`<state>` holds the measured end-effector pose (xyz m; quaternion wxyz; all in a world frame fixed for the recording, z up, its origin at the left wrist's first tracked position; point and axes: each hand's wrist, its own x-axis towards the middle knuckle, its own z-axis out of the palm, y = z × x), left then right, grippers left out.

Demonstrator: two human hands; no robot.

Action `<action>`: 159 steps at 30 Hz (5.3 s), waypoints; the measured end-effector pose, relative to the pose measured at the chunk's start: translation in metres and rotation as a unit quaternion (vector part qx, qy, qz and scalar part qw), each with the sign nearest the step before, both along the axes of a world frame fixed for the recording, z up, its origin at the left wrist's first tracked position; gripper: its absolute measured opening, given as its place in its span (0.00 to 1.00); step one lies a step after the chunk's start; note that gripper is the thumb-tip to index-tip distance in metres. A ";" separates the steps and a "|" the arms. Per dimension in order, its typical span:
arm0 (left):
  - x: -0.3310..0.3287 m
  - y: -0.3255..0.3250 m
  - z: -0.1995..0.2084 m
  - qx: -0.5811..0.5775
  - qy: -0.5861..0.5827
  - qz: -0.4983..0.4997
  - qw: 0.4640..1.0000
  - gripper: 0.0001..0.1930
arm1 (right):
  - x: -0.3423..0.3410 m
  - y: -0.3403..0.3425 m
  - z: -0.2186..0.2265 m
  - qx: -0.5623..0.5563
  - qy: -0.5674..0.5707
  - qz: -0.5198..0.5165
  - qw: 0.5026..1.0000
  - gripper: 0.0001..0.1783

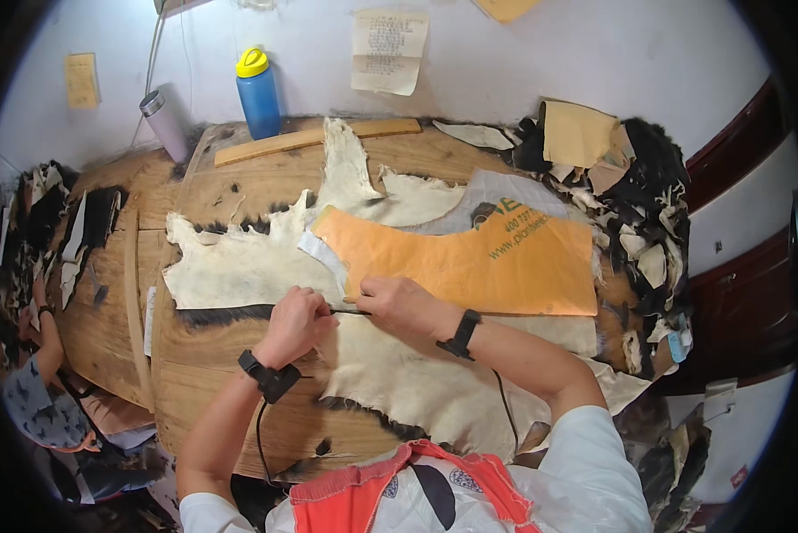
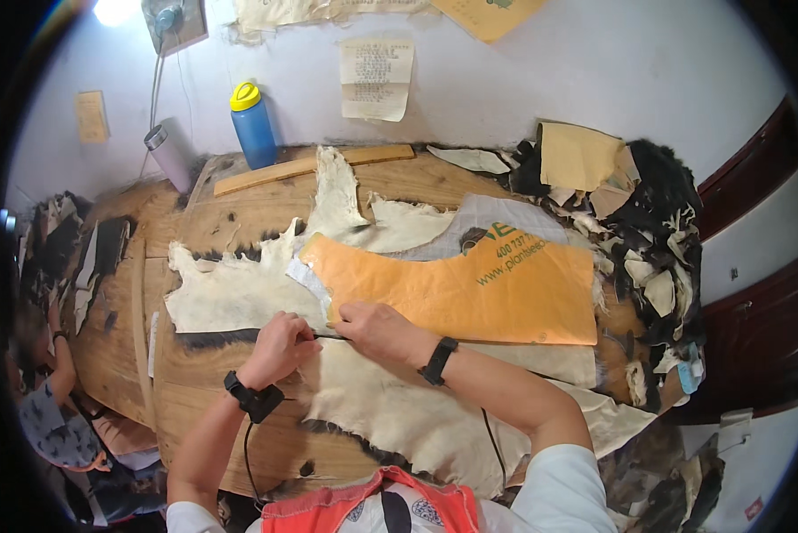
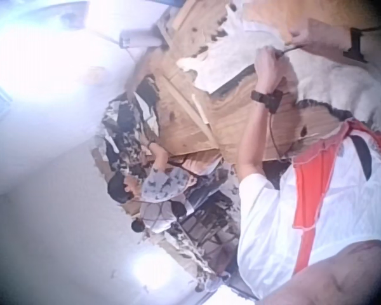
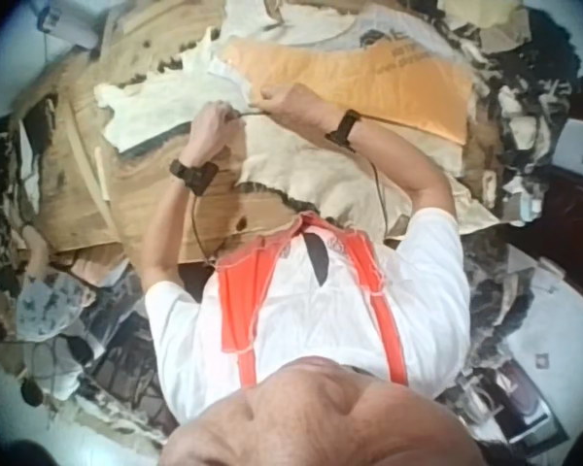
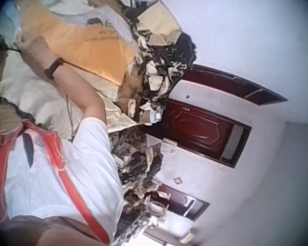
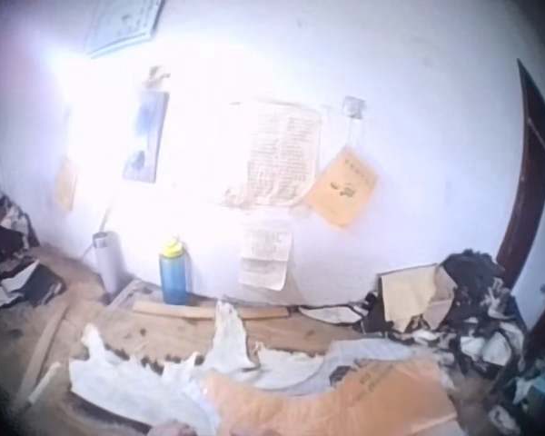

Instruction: The recorder uses a specialized curved knife to cut out specific shapes from fur pelts according to paper patterns.

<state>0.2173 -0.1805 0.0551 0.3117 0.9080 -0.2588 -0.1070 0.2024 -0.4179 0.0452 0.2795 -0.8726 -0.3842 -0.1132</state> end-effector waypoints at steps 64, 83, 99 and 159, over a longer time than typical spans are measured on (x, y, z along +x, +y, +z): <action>0.007 -0.032 -0.015 -0.082 -0.172 -0.093 0.977 0.07 | -0.012 -0.002 -0.008 0.033 0.204 -0.185 0.961 0.09; 0.009 -0.030 -0.033 -0.182 -0.075 -0.015 0.980 0.07 | 0.014 -0.014 -0.004 0.063 0.228 -0.100 0.966 0.05; 0.009 -0.032 -0.037 -0.178 -0.098 -0.029 0.979 0.06 | 0.017 0.000 0.000 -0.082 0.206 -0.112 0.969 0.20; 0.003 -0.048 -0.007 -0.072 -0.015 0.001 0.997 0.04 | -0.087 0.011 0.008 0.188 0.176 -0.212 0.943 0.04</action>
